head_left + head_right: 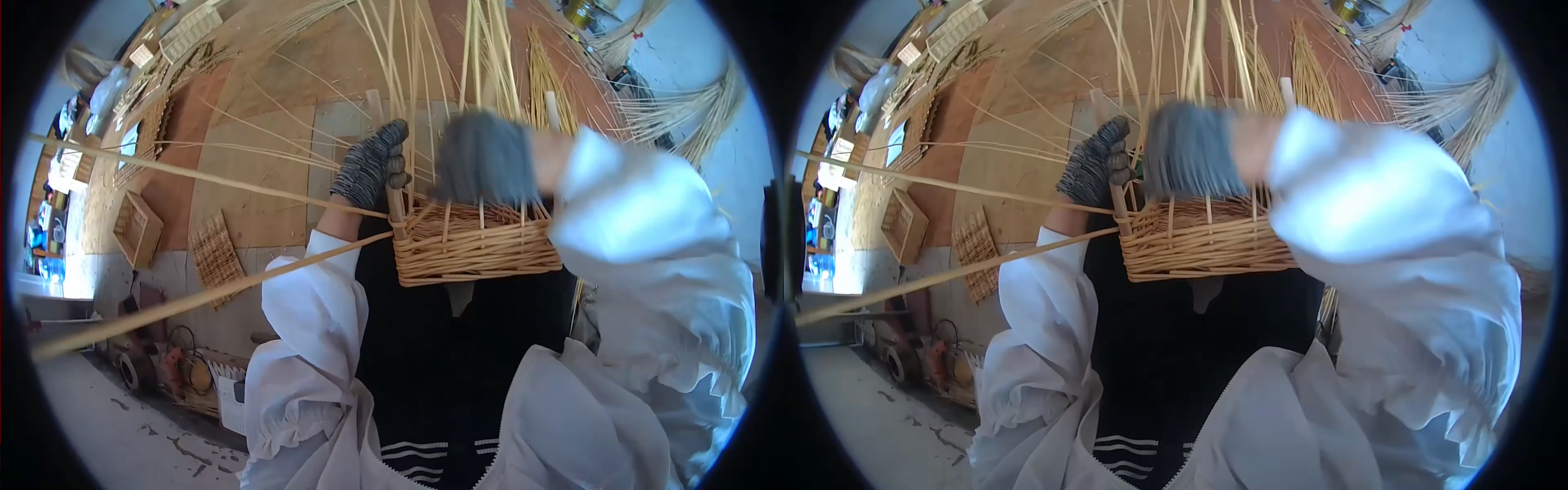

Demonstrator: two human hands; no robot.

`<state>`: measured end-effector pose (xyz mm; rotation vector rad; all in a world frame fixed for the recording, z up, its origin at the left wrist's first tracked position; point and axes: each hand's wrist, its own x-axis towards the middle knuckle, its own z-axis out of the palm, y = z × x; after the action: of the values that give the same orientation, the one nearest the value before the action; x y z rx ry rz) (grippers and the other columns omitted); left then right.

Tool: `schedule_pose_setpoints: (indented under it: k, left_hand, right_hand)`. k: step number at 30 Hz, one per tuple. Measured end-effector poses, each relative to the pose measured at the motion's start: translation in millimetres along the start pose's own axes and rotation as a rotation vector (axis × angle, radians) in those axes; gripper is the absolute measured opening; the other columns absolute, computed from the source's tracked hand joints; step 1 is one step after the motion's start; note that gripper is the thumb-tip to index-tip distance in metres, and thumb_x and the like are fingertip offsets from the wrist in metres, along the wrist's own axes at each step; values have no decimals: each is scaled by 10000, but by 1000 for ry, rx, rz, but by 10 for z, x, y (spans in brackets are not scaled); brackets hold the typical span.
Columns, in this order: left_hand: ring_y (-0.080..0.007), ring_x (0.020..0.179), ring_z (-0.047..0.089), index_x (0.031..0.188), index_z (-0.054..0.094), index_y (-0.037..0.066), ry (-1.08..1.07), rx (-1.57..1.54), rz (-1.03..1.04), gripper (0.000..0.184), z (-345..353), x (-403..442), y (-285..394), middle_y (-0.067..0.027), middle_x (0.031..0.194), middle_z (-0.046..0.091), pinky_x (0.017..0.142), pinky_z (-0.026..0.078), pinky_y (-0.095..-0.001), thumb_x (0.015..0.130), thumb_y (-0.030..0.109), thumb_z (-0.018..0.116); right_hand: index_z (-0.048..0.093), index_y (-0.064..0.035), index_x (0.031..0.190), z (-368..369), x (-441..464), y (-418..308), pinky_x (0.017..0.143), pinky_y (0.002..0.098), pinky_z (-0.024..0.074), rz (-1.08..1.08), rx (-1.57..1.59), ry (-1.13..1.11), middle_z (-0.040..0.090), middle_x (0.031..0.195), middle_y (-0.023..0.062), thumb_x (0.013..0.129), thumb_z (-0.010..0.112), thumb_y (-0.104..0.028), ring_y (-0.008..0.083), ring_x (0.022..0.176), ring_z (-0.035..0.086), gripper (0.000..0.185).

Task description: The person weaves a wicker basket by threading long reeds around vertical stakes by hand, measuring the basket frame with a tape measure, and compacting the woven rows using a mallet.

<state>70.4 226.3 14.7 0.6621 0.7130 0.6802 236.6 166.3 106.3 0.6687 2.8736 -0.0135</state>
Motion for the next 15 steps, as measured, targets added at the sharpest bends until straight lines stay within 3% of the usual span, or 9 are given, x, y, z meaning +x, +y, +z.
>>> schedule_pose_setpoints:
  k: [1,3,4,8,10,11,13,14,15]
  left_hand:
    - [-79,432,395,894,562,105,13,-9,-1,160,0,-13,-4,47,591,417,389,360,-253,826,237,620]
    - [-87,433,402,918,566,87,-20,-56,9,170,-48,-12,-42,39,589,416,400,385,-266,829,225,614]
    - [-87,433,402,918,566,87,-3,-61,3,170,-82,-21,-70,39,589,416,400,385,-266,829,225,614]
    - [-120,496,482,974,561,44,-160,4,-8,240,-194,30,-81,-10,658,502,465,433,-298,849,248,577]
    - [-163,635,571,1005,553,32,-44,338,149,314,-53,-237,-13,-44,762,583,576,469,-306,863,311,543]
    - [-198,821,594,1046,533,20,-141,212,232,361,-364,-255,-172,-87,929,600,729,481,-313,885,342,502]
    - [-188,945,562,1110,499,10,196,783,883,357,-574,-625,-692,-106,1046,564,843,456,-318,919,308,453]
    - [-178,1052,507,1187,451,10,92,292,607,348,-366,-960,-856,-117,1147,518,940,397,-318,944,256,406]
    - [-166,1057,496,1172,476,5,359,676,732,334,-85,-1155,-1007,-103,1134,528,941,391,-313,943,240,413]
  right_hand:
    - [632,-106,966,15,-170,-253,500,314,471,-207,101,316,598,655,54,812,546,-218,190,582,594,209]
    - [624,-76,905,83,-460,-879,384,308,421,341,14,-57,551,578,39,785,564,-178,185,439,524,168]
    - [617,-59,871,501,-807,-845,388,304,435,351,93,261,539,557,31,769,578,-155,193,439,543,145]
    - [628,-57,941,922,-1131,-989,469,317,484,415,84,640,597,657,94,759,591,-109,236,528,587,193]
    - [622,-52,960,814,-1193,-1050,475,315,492,554,121,433,596,632,72,748,606,-114,232,526,596,221]
    - [590,-84,1062,838,-1241,-1075,561,334,498,609,137,380,589,729,82,736,619,-181,245,613,592,341]
    - [572,-76,1088,582,-1061,-1233,663,347,483,668,40,354,573,865,104,727,632,-231,251,753,578,397]
    - [554,-67,1115,479,-884,-1293,765,361,467,713,-33,317,556,1001,126,718,644,-281,256,893,564,459]
    - [539,-46,1124,493,-714,-1322,848,374,413,717,35,363,503,1097,135,687,658,-339,266,993,504,539]
